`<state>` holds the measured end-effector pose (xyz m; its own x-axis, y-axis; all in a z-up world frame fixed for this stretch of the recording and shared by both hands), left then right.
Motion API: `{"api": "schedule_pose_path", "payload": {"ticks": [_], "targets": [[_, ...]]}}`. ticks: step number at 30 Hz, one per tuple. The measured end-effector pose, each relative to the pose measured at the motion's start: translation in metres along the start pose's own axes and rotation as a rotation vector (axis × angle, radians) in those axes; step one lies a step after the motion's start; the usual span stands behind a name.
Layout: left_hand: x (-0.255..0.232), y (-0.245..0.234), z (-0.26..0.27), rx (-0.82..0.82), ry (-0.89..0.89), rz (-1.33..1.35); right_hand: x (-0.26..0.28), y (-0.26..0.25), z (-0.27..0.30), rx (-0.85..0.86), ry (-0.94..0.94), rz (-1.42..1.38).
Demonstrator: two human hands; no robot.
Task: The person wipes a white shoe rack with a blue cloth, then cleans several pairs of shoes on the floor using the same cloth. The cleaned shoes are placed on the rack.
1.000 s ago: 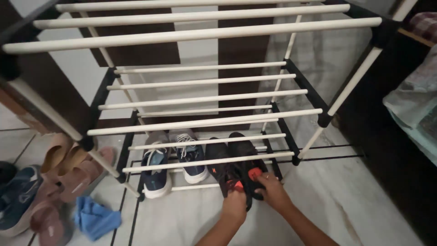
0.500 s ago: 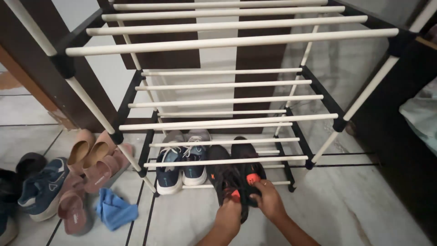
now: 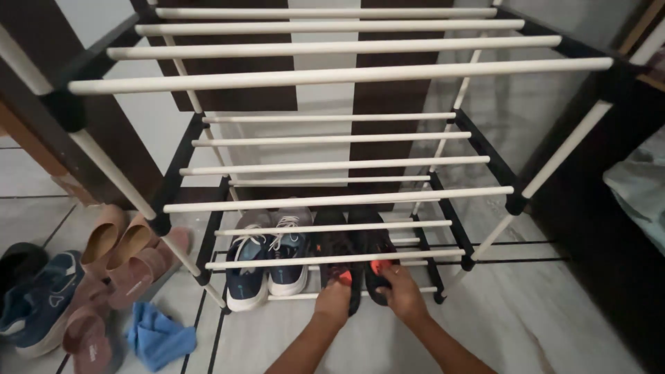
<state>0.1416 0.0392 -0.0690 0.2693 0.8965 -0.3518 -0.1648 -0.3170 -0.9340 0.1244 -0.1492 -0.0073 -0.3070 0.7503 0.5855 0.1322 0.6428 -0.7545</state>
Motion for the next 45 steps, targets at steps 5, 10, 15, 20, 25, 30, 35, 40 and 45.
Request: {"api": "schedule_pose_path", "payload": {"ticks": [5, 10, 15, 20, 25, 30, 35, 40, 45], "targets": [[0.010, -0.002, -0.020, -0.052, -0.005, 0.048, 0.008, 0.015, -0.003, -0.073, -0.039, 0.001], [0.019, -0.017, -0.029, 0.046, -0.091, 0.056, 0.021, 0.019, -0.007, -0.052, 0.088, 0.031], [0.016, -0.029, -0.028, 0.144, -0.107, 0.046, 0.029, 0.024, -0.006, -0.033, 0.082, 0.044], [0.018, -0.028, -0.030, 0.140, -0.114, 0.030, 0.023, 0.026, -0.009, -0.004, 0.038, 0.034], [0.026, -0.018, -0.031, 0.051, -0.068, -0.044, 0.004, 0.029, -0.010, 0.091, 0.072, 0.057], [0.023, -0.023, -0.027, 0.116, -0.122, 0.003, -0.007, 0.036, -0.014, 0.028, 0.014, 0.031], [0.004, -0.052, -0.004, 0.046, -0.070, -0.005, 0.002, 0.036, -0.015, 0.063, 0.022, 0.050], [0.000, -0.069, 0.039, -0.171, 0.058, 0.035, 0.031, 0.015, -0.010, 0.136, 0.029, 0.088], [0.021, -0.064, 0.079, -0.217, 0.054, -0.001, 0.068, -0.001, 0.013, 0.019, -0.153, 0.221]]}}
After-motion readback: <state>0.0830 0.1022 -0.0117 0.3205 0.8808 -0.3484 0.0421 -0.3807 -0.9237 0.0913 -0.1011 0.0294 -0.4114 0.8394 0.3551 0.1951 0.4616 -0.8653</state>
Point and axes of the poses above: each hand's wrist, its own z-axis away from the middle knuckle, its own y-axis out of the palm, x = y × z, the point moved 3 cm from there along -z, towards the middle knuckle, and after that the axes turned 4 degrees about x, right-handed, at the moved point
